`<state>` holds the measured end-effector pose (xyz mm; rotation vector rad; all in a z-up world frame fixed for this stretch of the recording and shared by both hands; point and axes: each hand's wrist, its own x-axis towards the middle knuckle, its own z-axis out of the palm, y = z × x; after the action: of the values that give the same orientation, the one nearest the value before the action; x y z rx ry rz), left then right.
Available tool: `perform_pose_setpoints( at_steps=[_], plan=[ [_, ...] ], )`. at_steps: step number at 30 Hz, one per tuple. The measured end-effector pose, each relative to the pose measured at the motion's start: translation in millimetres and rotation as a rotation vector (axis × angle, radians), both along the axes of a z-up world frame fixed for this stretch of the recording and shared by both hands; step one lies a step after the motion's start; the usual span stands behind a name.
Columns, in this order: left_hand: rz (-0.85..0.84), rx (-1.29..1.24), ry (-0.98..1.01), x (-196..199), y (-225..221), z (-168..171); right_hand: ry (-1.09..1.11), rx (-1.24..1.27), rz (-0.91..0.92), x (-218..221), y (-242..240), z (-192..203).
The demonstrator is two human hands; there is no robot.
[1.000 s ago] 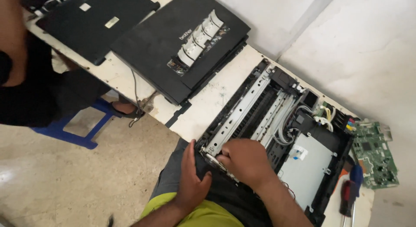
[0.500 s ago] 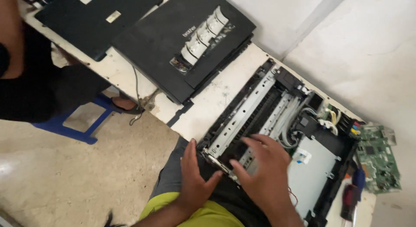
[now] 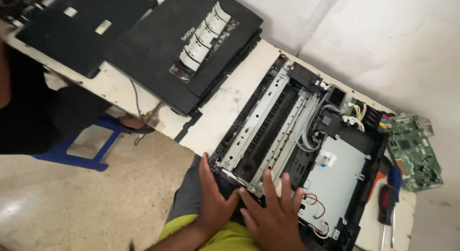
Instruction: The person works on a disassembled printer placed on a table, using an orange plastic pry tool to manipulate internal components. They also handle a white connector and various wires while another person works on a separate circuit board in the background.
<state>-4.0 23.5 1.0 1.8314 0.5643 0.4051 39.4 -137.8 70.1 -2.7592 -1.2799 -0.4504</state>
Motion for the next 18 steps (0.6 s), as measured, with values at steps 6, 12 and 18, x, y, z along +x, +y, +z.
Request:
perform_pose_setpoints(
  at_steps=[6, 12, 18],
  plan=[
    [-0.013, 0.064, -0.074, -5, 1, -13, -0.141, -0.021, 0.001, 6, 17, 13],
    [-0.004, 0.002, -0.078, -2, -1, 1, -0.040, 0.058, 0.079, 9, 22, 16],
    [-0.009, 0.011, -0.068, -5, 7, -2, 0.080, 0.051, 0.131, 20, 29, 13]
  ],
)
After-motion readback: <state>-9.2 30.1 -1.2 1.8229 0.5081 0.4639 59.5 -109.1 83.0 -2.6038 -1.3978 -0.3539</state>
